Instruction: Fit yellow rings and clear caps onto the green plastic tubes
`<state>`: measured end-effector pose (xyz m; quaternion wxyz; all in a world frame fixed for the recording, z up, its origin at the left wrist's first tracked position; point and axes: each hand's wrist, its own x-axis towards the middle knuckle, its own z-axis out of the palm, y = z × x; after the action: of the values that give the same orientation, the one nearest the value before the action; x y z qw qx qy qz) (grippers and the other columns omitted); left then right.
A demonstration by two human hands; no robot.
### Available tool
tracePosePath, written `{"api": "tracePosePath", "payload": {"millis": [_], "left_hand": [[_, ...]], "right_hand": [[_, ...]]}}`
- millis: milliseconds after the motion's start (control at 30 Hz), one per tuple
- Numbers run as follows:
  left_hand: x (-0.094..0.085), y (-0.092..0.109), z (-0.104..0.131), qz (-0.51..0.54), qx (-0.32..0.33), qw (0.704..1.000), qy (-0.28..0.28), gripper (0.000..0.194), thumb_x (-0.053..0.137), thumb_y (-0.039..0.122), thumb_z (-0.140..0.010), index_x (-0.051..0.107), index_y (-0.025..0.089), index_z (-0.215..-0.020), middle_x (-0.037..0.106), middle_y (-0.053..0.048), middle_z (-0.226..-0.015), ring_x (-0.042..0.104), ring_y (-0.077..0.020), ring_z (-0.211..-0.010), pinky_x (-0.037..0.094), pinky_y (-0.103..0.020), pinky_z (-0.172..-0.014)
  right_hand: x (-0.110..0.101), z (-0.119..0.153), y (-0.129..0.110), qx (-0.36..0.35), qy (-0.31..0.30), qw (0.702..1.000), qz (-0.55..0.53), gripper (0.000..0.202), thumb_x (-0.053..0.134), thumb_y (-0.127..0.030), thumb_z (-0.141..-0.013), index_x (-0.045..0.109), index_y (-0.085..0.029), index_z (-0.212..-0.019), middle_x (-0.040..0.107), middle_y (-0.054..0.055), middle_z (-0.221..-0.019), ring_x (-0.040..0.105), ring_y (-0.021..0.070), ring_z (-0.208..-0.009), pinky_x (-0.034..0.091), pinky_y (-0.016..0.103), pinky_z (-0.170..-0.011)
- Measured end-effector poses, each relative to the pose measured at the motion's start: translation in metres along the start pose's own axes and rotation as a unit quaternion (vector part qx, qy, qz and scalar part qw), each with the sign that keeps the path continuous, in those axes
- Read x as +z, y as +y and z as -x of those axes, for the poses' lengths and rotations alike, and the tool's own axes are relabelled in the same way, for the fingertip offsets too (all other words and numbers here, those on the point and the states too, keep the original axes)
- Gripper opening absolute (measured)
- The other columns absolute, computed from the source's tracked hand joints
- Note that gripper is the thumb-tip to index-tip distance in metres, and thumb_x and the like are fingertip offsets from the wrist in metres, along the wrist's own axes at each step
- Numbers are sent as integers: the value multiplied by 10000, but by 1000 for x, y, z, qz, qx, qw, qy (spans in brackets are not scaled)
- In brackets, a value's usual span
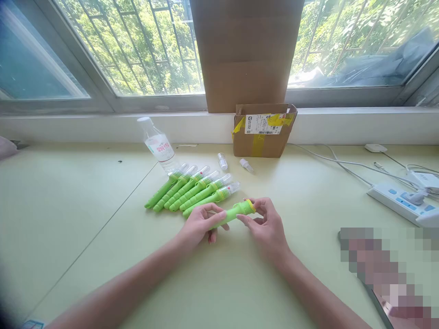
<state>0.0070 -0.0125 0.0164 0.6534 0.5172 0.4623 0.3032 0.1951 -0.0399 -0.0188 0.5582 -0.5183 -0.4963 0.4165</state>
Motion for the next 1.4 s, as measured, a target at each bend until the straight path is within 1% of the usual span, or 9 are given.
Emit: {"api": "tracePosePath", "payload": {"millis": [200, 433, 533, 633, 800, 900, 1067, 1233, 1400], "left_hand": [[-3, -1, -2, 9, 0, 1000, -20, 342, 647, 474, -803, 530, 155, -850, 720, -84, -759, 478, -54, -358, 379, -185, -377], [-3, 1, -2, -5, 2, 1000, -25, 333, 641, 470, -807, 534, 159, -857, 712, -72, -778, 495, -55, -378, 402, -190, -391], [0, -1, -2, -19, 25, 1000, 3, 336, 707, 437, -746, 536, 172, -861, 679, -44, -821, 530, -74, -442, 418, -195, -381], [3, -5, 0, -52, 59, 996, 35, 363, 780, 392, -658, 544, 187, -842, 622, 1, -776, 527, -87, -493, 413, -186, -361], [9, -10, 3, -111, 102, 985, 79, 308, 729, 434, -705, 591, 162, -752, 573, 11, -668, 474, -79, -490, 364, -187, -395], [11, -11, 5, -128, 118, 981, 88, 302, 710, 438, -728, 603, 156, -734, 561, 15, -629, 475, -84, -522, 357, -197, -448], [10, -11, 5, -113, 96, 985, 82, 314, 671, 469, -764, 578, 169, -769, 544, 36, -608, 481, -82, -486, 365, -207, -451], [8, -9, 6, -104, 78, 989, 70, 333, 643, 492, -787, 560, 170, -769, 597, 15, -672, 524, -87, -472, 392, -211, -444], [7, -9, 5, -96, 68, 991, 65, 345, 632, 505, -794, 555, 169, -788, 616, 7, -686, 531, -84, -462, 409, -210, -448]], "right_hand": [[1, 2, 0, -10, 16, 1000, -21, 377, 797, -336, -700, 453, -223, -806, 658, 59, -1068, 659, 255, -949, 596, 362, -685], [1, 2, 3, -16, 30, 999, -27, 367, 809, -328, -687, 476, -213, -791, 665, 63, -1048, 673, 251, -918, 597, 365, -690], [1, 2, 3, -14, 34, 999, -28, 363, 814, -324, -681, 487, -210, -789, 670, 63, -1048, 680, 250, -912, 598, 362, -696], [2, 3, 1, -9, 38, 999, -31, 361, 817, -322, -678, 492, -210, -788, 674, 60, -1047, 687, 245, -898, 598, 358, -700], [2, 3, -2, -5, 46, 998, -31, 347, 811, -337, -684, 512, -216, -809, 685, 34, -953, 690, 232, -880, 598, 352, -707], [1, 1, -1, 6, 39, 999, -27, 340, 805, -352, -690, 527, -215, -829, 677, 28, -919, 689, 223, -861, 599, 357, -712], [0, 1, 2, 10, 19, 1000, -22, 338, 795, -354, -704, 527, -215, -855, 666, 31, -948, 690, 205, -826, 599, 354, -712], [1, 3, 2, -12, 9, 1000, -16, 357, 789, -340, -715, 513, -233, -915, 654, 34, -1008, 680, 201, -878, 600, 348, -739], [2, 3, 1, -31, 4, 1000, -2, 321, 754, -354, -750, 514, -233, -926, 656, 53, -1042, 673, 213, -916, 598, 377, -765]]}}
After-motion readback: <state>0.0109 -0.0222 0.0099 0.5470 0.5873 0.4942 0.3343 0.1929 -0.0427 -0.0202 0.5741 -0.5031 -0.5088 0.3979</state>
